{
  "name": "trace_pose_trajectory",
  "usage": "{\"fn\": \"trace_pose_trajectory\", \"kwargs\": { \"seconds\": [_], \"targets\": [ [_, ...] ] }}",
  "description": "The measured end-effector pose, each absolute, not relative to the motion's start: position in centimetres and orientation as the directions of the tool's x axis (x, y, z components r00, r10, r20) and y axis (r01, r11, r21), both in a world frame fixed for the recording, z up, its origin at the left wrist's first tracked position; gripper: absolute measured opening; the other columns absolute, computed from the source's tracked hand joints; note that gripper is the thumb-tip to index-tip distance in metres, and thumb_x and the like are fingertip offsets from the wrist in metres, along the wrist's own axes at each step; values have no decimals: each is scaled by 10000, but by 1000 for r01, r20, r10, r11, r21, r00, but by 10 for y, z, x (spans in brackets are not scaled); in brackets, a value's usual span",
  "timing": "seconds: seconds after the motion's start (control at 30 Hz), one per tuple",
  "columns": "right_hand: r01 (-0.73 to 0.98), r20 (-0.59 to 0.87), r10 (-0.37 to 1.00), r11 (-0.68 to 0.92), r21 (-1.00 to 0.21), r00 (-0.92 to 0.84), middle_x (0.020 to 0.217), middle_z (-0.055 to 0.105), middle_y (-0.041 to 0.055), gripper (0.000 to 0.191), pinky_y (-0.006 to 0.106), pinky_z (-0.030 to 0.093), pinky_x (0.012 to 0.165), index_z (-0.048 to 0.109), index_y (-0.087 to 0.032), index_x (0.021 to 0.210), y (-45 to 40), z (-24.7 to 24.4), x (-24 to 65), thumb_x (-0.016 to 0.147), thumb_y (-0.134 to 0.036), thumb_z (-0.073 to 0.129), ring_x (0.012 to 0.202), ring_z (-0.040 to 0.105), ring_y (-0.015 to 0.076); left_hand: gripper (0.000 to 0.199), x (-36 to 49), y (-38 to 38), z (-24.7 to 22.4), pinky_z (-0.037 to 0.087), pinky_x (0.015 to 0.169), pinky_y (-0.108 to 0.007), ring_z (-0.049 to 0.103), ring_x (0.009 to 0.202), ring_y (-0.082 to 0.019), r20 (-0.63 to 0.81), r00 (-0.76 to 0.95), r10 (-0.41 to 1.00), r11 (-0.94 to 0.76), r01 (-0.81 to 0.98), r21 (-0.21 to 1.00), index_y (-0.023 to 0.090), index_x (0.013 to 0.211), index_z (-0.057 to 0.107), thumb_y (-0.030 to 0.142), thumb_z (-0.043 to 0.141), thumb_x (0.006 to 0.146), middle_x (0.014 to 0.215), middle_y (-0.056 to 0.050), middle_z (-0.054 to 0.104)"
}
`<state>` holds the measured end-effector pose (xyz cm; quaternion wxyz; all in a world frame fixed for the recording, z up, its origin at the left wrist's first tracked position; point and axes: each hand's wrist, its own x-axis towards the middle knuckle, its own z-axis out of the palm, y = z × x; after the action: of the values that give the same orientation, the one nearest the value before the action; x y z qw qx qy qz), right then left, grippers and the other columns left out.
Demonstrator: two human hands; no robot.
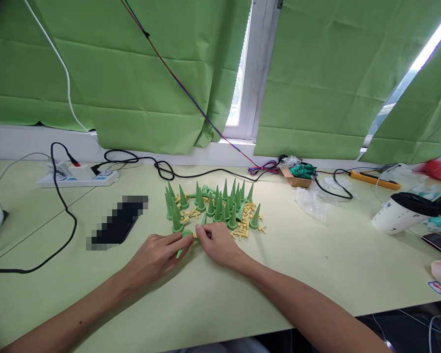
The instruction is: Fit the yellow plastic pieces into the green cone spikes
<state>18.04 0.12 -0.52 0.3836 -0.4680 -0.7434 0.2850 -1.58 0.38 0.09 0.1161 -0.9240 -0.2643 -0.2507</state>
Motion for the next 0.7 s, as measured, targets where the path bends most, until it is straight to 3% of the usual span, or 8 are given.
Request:
{"fn": "trace_pose_trajectory", "kwargs": {
  "seconds": [0.13, 0.3, 0.5, 0.7],
  "targets": [
    [437, 268, 931, 354, -827, -246, 580, 213, -51, 442, 260, 180, 521, 223, -209, 604, 2, -7, 180, 978, -384, 381, 547, 204, 98, 172, -14, 2, 0, 289, 499, -249, 546, 524, -114, 536, 674, 508, -828, 554, 87, 191, 977, 610, 145, 445, 964, 699, 14, 637],
    [443, 324, 938, 346, -827, -126, 571, 193, -52, 477, 266, 164, 515, 200, -212, 607, 3, -12, 179, 989, -436, 377, 546, 186, 99, 127, -11, 2, -1, 368, 534, -217, 479, 492, -98, 529, 495, 690, -709, 612, 352, 193, 924, 632, 242, 518, 951, 615, 47, 577],
    [496, 482, 874, 447, -745, -63, 546, 278, -58, 452, 256, 202, 512, 282, -213, 622, 2, -16, 180, 1007, -423, 391, 511, 231, 99, 179, -11, 6, 7, 353, 507, -228, 466, 464, -110, 427, 318, 846, -518, 677, 523, 193, 821, 617, 329, 550, 916, 522, 63, 514],
    [546, 565, 819, 518, -658, -96, 536, 336, -68, 368, 233, 220, 500, 354, -212, 659, 0, -15, 179, 996, -340, 430, 476, 268, 93, 200, -9, 8, 11, 373, 531, -253, 515, 504, -142, 290, 301, 909, -417, 697, 584, 203, 831, 609, 380, 549, 900, 550, 48, 559]
  ]
}}
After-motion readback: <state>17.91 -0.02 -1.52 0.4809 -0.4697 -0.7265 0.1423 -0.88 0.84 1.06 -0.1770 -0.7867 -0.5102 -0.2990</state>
